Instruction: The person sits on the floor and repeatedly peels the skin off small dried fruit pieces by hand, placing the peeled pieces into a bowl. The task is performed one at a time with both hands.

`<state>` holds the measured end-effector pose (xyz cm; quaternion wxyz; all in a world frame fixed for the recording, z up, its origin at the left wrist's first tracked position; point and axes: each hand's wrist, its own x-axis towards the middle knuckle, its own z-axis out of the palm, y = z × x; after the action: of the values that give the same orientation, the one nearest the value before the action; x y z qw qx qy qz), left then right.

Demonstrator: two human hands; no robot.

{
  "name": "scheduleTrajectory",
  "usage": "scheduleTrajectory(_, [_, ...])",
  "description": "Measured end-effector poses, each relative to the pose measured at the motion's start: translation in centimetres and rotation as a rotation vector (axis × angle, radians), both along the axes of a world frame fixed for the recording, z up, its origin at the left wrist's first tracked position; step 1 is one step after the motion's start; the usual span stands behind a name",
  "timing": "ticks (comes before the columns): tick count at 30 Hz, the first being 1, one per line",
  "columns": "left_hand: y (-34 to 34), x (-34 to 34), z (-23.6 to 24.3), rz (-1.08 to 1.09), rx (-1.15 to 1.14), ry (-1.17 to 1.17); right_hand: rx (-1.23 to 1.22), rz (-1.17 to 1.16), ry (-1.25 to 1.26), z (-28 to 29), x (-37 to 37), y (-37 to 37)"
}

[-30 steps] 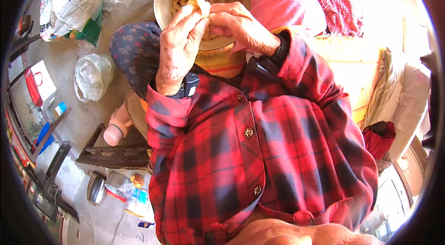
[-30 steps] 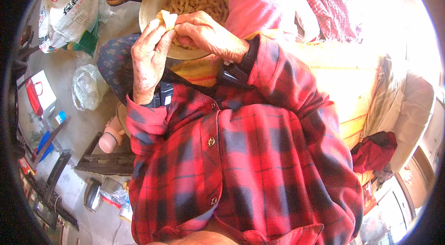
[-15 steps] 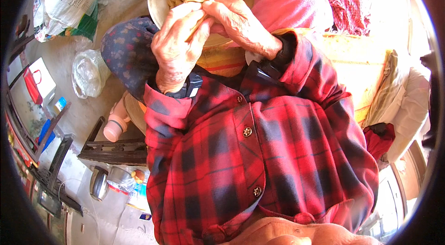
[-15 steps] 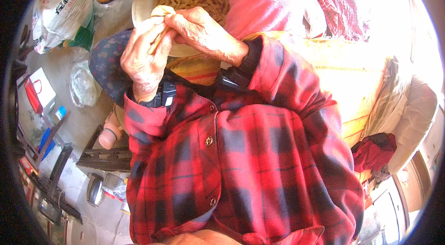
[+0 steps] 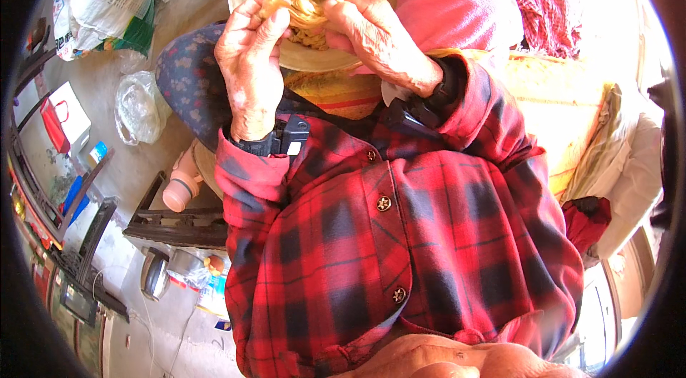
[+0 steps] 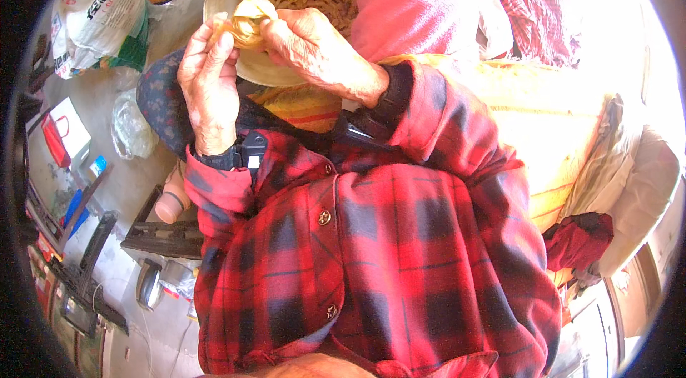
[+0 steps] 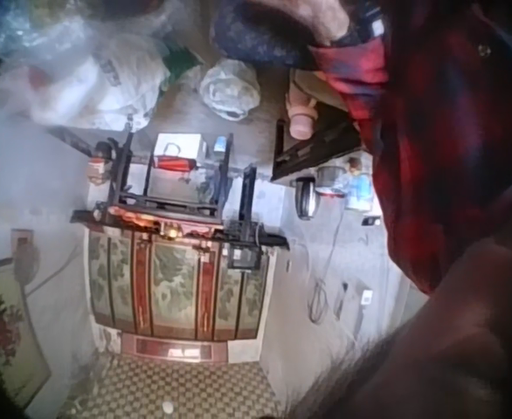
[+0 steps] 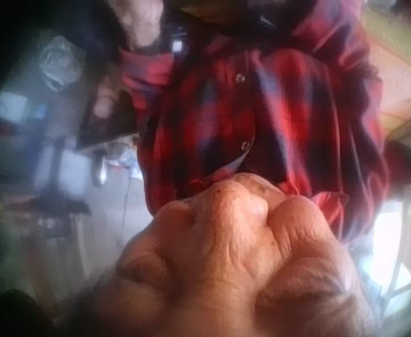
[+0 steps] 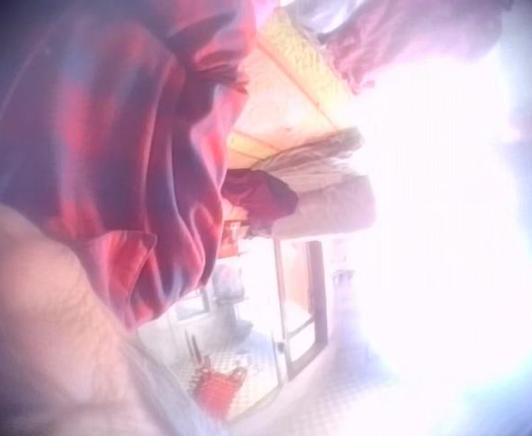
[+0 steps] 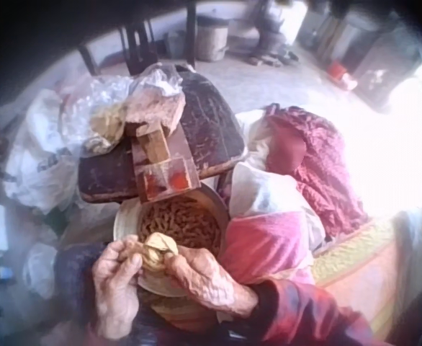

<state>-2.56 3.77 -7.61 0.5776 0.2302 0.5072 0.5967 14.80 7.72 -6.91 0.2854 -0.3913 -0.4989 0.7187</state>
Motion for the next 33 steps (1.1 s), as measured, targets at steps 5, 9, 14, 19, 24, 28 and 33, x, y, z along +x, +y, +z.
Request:
scheduleTrajectory(5, [-0.1,0.4,-0.5,0.04,-0.001,-0.037,0.05,0.089,-0.02,-0.1,0.1,0.1])
scheduleTrajectory(9, [-0.1,0.5,-0.9,0.023,-0.027,0.048,0.063,0.147,-0.008,-0.2,0.0,0.2])
scheduleTrajectory(14, [0.1,0.5,-0.3,-0.073,-0.022,0.134,0.029,0.169,-0.018,-0.3,-0.1,0.3])
scheduleTrajectory(19, [0.1,1.0,0.8,-0.169,0.058,0.185,-0.01,0.13,0.009,-0.3,0.0,0.0])
scheduleTrajectory(24, [0.4,1.0,0.7,-0.278,0.05,0.313,0.025,0.165,0.009,-0.3,0.1,0.0])
scheduleTrajectory(28, [0.2,0.8,0.4,-0.238,0.051,-0.007,0.125,0.159,0.065,-0.5,0.0,-0.1])
scheduleTrajectory(33, [-0.6,0.4,0.1,-0.228,0.063,-0.378,0.292,0.163,0.074,-0.7,-0.2,-0.8])
